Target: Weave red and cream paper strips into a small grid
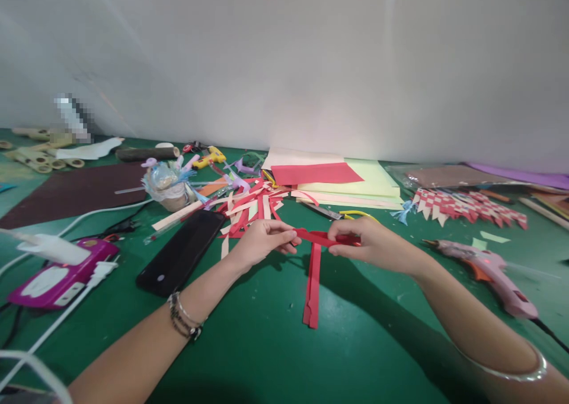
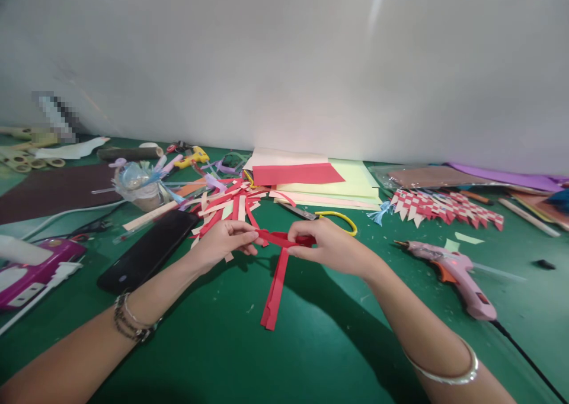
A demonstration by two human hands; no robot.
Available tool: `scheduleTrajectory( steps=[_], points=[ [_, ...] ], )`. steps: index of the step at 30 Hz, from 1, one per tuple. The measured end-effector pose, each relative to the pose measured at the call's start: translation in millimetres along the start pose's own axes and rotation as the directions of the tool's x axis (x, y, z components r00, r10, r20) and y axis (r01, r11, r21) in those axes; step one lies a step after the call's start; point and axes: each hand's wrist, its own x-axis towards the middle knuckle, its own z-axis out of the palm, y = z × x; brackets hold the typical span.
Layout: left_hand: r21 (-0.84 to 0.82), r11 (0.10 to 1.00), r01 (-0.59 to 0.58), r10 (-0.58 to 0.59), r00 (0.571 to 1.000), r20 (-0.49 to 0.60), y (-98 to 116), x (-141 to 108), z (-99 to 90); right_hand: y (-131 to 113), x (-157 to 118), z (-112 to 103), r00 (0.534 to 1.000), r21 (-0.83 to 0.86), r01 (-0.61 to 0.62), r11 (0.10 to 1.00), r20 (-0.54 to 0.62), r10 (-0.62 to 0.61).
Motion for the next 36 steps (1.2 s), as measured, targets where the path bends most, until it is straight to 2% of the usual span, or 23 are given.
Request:
scheduleTrajectory(
  steps=[5,15,22,31,36],
  points=[
    [0.028,1.0,-0.002,0.002,1.0,-0.005,-2.2,2.3,-4.4,2.3,-2.2,-3.9,1.0,0.011,0.018,1.0,-0.021,-0.017],
    [0.018,1.0,-0.012,0.013,0.999,-0.038,-4.9,7.5,-14.5,4.3,-9.6,-16.4,0.991,0.104,-0.124,0.987,0.061,0.118],
    [-0.07,0.996,-0.063,0.056,0.995,-0.087,-7.2,11.9,-23.4,12.5,-11.3,-23.6,0.982,0.273,-0.177,0.946,-0.01,0.187],
    [-0.049,0.993,-0.109,0.103,0.989,-0.103,-11.7,15.2,-25.4,31.5,-9.8,-25.3,0.953,0.401,-0.155,0.903,-0.18,0.244],
    [-0.05,0.99,-0.129,0.123,0.986,-0.111,-10.6,14.3,-25.0,37.2,-9.2,-24.1,0.94,0.494,-0.152,0.856,-0.195,0.28]
  ],
)
